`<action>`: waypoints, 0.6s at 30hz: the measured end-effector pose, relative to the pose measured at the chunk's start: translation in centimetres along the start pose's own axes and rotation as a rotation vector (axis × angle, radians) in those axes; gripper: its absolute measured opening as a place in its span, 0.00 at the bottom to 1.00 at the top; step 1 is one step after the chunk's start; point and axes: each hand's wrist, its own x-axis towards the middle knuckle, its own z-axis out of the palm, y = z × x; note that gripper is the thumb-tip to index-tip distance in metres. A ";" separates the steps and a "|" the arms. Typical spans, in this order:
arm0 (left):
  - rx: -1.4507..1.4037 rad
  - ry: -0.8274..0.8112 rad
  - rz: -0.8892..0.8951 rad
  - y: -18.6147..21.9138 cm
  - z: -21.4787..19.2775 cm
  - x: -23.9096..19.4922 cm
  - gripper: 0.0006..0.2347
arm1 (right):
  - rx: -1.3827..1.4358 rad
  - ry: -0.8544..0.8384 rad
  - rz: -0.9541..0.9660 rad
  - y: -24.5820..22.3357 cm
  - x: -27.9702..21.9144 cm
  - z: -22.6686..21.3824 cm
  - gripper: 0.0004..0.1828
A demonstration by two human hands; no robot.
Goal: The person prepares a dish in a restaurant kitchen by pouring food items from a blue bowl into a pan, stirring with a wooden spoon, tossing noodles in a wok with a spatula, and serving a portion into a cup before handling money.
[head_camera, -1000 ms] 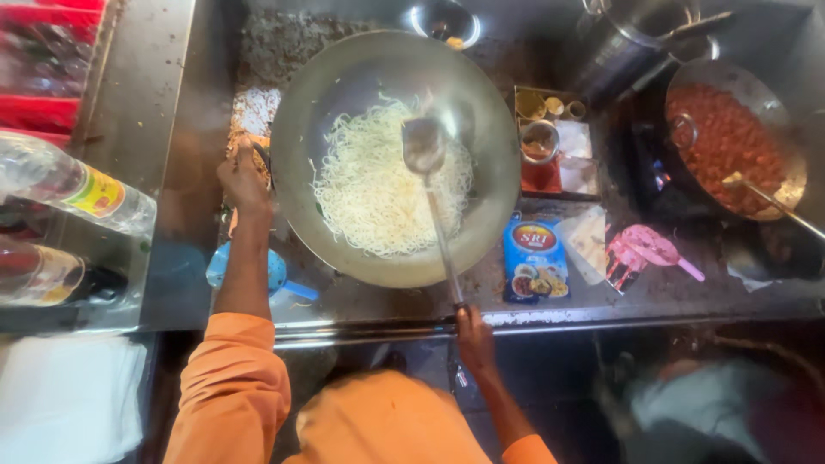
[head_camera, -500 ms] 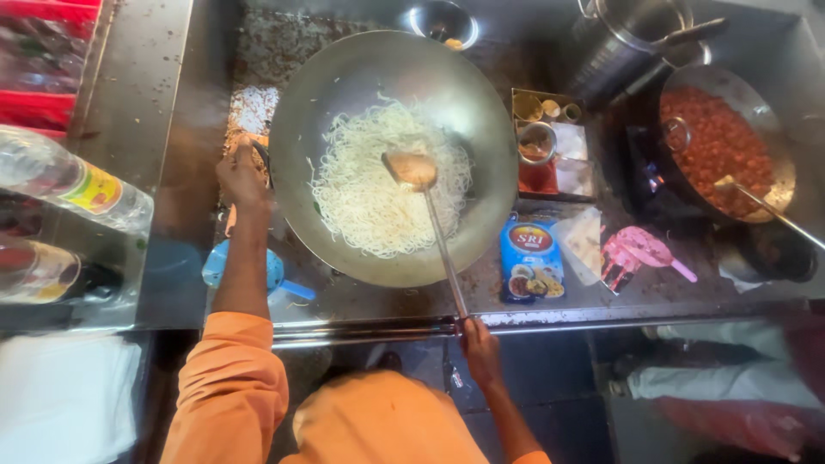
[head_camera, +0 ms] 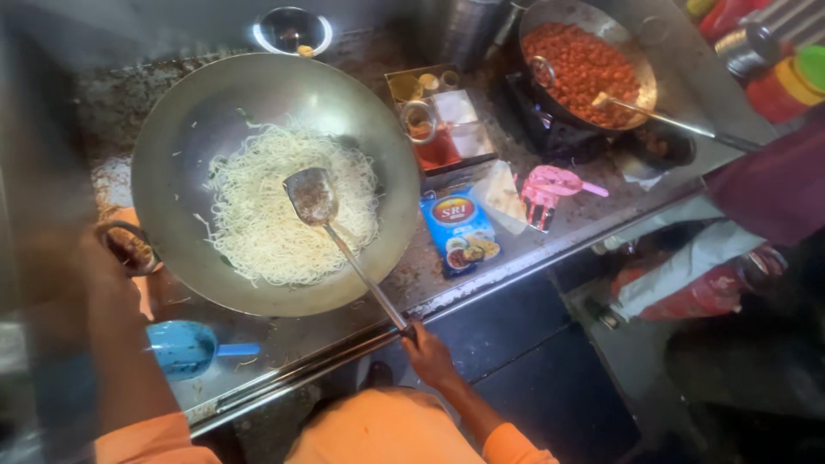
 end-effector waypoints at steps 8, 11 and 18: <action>0.048 0.104 0.034 -1.7 1.8 -0.7 0.13 | 0.306 -0.153 0.195 -3.4 -1.7 -4.4 0.29; 0.110 0.141 0.040 -2.9 2.1 -0.4 0.17 | 0.136 -0.182 -0.200 -4.9 -0.6 -16.1 0.25; 0.284 0.217 0.306 -6.1 2.8 2.7 0.16 | -0.524 -0.562 -0.035 -11.3 13.6 -23.7 0.19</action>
